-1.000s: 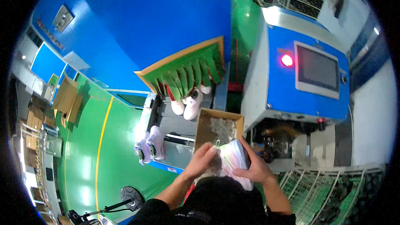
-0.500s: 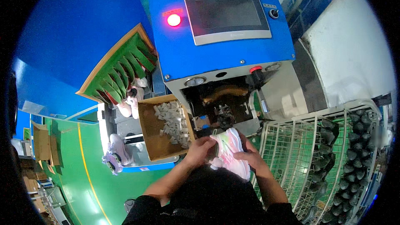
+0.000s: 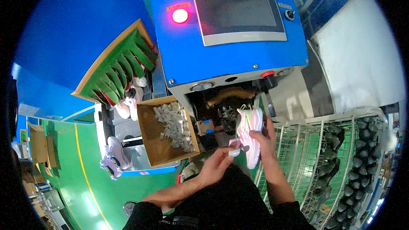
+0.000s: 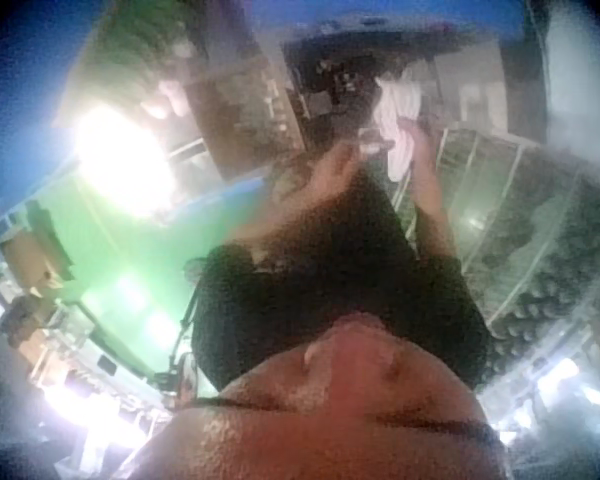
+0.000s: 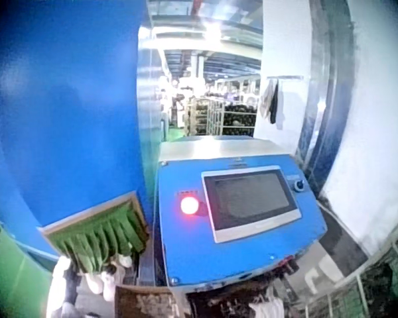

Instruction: The person repeatedly picks up pink shoes from a wooden rack, places them into a cardboard box filled with packing material, and then moves the box to a wire cart. The person continues this process for multiple pairs of shoes.

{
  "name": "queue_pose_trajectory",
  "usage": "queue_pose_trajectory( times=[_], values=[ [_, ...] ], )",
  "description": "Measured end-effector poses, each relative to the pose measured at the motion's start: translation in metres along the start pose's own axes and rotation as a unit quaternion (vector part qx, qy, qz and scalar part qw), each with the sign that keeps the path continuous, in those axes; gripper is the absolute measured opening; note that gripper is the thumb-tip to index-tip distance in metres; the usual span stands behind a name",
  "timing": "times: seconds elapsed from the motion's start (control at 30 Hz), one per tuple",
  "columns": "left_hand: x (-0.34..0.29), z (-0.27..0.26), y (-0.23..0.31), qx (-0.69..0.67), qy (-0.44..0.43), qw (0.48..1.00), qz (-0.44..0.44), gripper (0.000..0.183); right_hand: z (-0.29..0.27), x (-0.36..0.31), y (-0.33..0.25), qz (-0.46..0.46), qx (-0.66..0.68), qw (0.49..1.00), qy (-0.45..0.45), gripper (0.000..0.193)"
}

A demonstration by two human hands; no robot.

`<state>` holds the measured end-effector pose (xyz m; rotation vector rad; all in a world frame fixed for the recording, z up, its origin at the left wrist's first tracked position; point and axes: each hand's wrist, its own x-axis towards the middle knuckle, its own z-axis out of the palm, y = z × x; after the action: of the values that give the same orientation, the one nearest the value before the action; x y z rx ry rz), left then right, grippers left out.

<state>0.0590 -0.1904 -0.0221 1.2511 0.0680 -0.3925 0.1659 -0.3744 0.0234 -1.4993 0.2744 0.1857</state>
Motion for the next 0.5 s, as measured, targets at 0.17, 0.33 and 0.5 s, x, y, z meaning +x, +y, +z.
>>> queue_pose_trajectory(
  times=[0.17,0.33,0.5],
  values=[
    [0.042,-0.016,-0.031,-0.103,0.02,0.995,0.004,0.031,0.009,0.034,0.012,-0.098,-0.267,0.958,-0.019,0.089],
    [0.072,-0.03,-0.09,-0.183,0.039,0.982,-0.036,0.029,0.07,0.042,0.013,-0.053,-0.666,0.742,-0.056,0.096],
    [0.047,-0.067,-0.078,-0.051,0.136,0.986,-0.085,0.024,0.077,0.061,0.026,-0.054,-0.68,0.729,-0.058,0.085]
  ],
)
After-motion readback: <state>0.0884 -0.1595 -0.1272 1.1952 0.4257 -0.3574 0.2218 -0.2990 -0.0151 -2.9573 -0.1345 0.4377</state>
